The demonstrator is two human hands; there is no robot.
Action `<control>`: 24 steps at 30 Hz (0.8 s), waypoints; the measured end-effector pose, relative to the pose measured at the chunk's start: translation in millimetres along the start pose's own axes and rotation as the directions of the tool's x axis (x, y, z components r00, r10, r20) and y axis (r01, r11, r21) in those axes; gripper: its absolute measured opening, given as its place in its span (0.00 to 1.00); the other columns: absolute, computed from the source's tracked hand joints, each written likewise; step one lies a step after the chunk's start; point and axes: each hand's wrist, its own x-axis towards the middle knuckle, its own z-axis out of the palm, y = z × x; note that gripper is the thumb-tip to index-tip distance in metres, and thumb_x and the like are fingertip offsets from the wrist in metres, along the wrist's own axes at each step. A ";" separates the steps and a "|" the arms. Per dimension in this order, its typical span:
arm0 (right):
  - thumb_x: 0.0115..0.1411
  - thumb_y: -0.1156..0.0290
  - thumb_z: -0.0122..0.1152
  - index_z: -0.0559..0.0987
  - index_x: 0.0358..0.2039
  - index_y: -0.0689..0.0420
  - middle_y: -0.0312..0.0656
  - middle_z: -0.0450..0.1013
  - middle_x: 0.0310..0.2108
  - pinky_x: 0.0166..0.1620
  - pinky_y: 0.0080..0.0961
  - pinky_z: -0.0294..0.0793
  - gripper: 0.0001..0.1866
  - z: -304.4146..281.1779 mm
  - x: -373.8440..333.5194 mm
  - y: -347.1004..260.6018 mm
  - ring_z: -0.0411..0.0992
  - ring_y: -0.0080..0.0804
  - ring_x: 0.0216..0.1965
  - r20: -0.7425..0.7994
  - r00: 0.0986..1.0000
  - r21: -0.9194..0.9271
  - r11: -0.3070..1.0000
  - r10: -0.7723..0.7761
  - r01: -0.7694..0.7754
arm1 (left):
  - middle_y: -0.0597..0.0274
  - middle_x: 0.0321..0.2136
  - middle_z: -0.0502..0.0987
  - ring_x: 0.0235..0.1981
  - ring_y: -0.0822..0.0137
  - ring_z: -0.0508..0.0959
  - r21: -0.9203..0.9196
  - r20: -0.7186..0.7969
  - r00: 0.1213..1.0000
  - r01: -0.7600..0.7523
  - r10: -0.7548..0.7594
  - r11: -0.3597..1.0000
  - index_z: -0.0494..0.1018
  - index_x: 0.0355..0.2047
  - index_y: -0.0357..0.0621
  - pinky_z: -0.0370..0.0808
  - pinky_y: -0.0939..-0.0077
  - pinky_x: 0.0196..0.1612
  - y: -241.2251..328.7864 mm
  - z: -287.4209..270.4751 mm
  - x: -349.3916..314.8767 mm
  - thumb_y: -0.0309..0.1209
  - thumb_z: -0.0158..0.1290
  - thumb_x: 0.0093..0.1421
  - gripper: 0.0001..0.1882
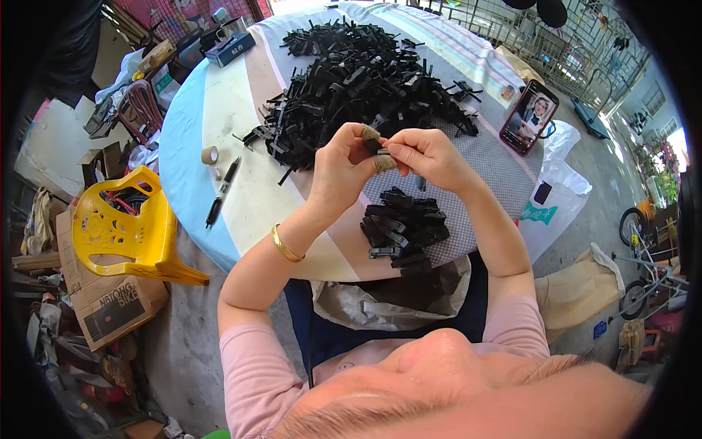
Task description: Assembling small black plastic hardware components at a table.
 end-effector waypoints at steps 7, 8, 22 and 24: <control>0.59 0.72 0.50 0.76 0.31 0.63 0.31 0.67 0.17 0.20 0.09 0.59 0.08 11.6 -1.2 0.0 0.62 0.12 0.18 -0.058 0.998 0.035 0.999 0.021 -0.019 | 0.62 0.25 0.76 0.27 0.77 0.75 0.045 -0.082 0.995 -0.062 0.066 0.997 0.67 0.29 0.36 0.73 0.84 0.30 -2.8 -1.7 -1.4 0.20 0.58 0.46 0.11; 0.59 0.72 0.50 0.76 0.31 0.63 0.31 0.67 0.17 0.20 0.09 0.59 0.08 12.5 -2.2 0.0 0.62 0.12 0.18 -0.058 0.998 0.036 0.999 0.022 -0.020 | 0.62 0.25 0.76 0.27 0.77 0.75 0.045 -0.082 0.995 -0.061 0.064 0.997 0.67 0.29 0.36 0.73 0.84 0.30 -2.3 -0.6 -2.4 0.20 0.58 0.46 0.11; 0.43 0.72 0.66 0.76 0.29 0.64 0.39 0.70 0.18 0.24 0.16 0.66 0.13 5.9 -1.2 0.2 0.66 0.18 0.19 -0.148 0.964 -0.311 0.936 -0.221 0.167 | 0.58 0.26 0.75 0.25 0.66 0.76 0.625 0.096 0.951 -0.288 0.296 0.725 0.60 0.47 0.41 0.73 0.76 0.30 0.4 3.9 -4.1 0.25 0.62 0.40 0.33; 0.45 0.73 0.65 0.76 0.28 0.64 0.37 0.71 0.20 0.26 0.13 0.66 0.10 -0.1 -1.0 1.0 0.66 0.16 0.21 -0.150 0.973 -0.218 0.966 -0.177 0.142 | 0.57 0.29 0.76 0.29 0.66 0.76 0.437 0.193 0.967 -0.236 0.166 0.868 0.60 0.48 0.42 0.73 0.75 0.34 10.3 -0.6 -1.9 0.25 0.63 0.39 0.34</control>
